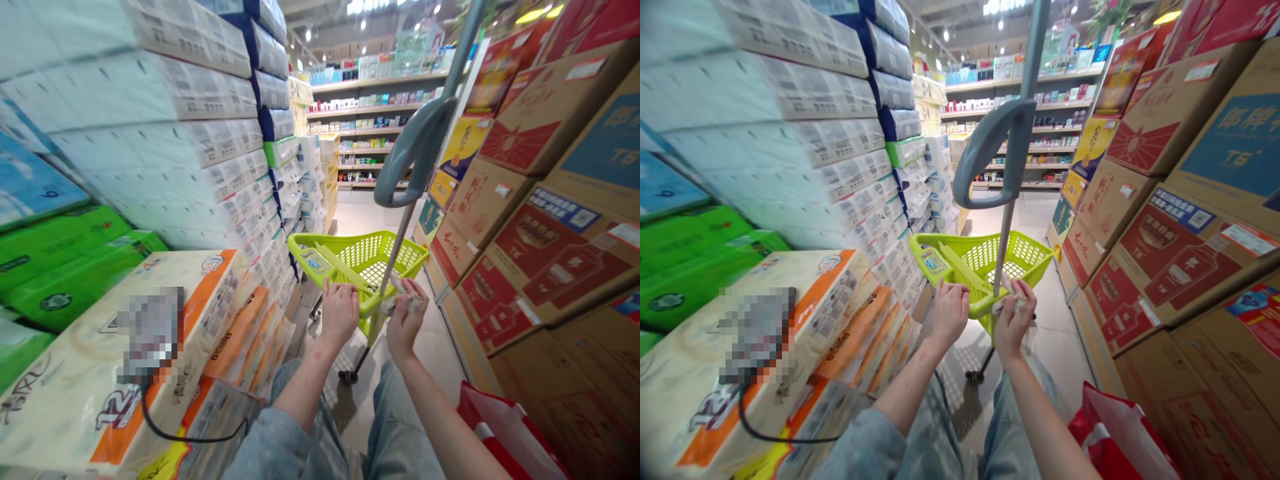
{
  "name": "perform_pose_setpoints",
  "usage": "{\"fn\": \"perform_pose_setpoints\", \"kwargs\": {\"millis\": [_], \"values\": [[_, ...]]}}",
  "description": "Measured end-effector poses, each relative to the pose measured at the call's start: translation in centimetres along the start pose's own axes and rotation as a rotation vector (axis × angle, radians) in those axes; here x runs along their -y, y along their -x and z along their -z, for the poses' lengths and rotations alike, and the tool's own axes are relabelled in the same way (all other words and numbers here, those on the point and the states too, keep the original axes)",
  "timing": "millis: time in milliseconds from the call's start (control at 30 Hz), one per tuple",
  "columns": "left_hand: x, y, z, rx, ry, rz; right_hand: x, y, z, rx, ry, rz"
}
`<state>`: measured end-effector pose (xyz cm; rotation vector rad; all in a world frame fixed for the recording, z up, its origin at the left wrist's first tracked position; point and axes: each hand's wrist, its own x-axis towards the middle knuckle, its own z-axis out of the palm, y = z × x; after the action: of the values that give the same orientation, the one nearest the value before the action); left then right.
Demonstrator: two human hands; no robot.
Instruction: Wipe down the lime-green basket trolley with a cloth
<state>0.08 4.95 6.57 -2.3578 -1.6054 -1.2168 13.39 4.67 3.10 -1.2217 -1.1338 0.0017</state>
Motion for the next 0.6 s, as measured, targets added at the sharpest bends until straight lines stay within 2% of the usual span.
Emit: {"fn": "perform_pose_setpoints", "kwargs": {"millis": [133, 267, 433, 600], "values": [[-0.2, 0.1, 0.0, -0.024, 0.012, 0.043, 0.3, 3.8, -0.7, 0.273, 0.058, 0.299], [0.2, -0.2, -0.2, -0.044, 0.016, 0.087, -0.9, 5.6, -1.1, 0.357, 0.136, 0.366], [1.0, -0.4, -0.4, -0.055, 0.054, 0.115, -0.7, 2.3, -1.6, 0.395, 0.101, 0.44], [1.1, -0.6, -0.3, -0.069, 0.116, 0.151, 1.5, -0.5, -1.9, 0.561, 0.243, 0.477]]}}
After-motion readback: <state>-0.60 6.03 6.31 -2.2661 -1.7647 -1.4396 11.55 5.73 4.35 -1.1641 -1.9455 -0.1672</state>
